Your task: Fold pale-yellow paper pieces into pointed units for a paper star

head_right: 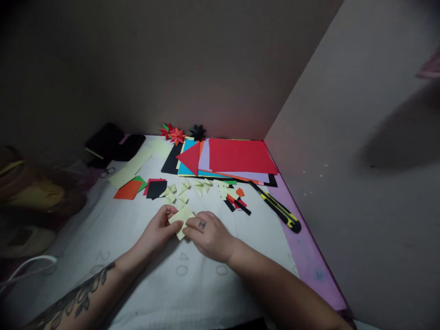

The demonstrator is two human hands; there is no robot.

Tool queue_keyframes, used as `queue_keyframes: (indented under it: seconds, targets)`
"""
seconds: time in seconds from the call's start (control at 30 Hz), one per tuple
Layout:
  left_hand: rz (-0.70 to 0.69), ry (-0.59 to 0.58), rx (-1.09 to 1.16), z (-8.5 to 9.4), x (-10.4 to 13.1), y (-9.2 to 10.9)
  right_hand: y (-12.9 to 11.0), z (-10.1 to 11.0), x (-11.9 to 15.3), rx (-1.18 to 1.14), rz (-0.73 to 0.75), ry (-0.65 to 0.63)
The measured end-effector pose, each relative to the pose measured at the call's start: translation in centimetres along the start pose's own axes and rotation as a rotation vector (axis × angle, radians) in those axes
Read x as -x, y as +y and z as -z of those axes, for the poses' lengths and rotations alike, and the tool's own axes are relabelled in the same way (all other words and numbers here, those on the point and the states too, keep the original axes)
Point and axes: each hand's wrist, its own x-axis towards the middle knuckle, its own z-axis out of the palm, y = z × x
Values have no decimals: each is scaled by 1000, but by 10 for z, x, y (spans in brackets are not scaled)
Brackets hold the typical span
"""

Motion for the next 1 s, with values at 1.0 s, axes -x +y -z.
queue_keyframes:
  seconds: [1.0]
  targets:
    - [-709,-373,-1316,6,13,6,50,12,3,-179,-200,-135]
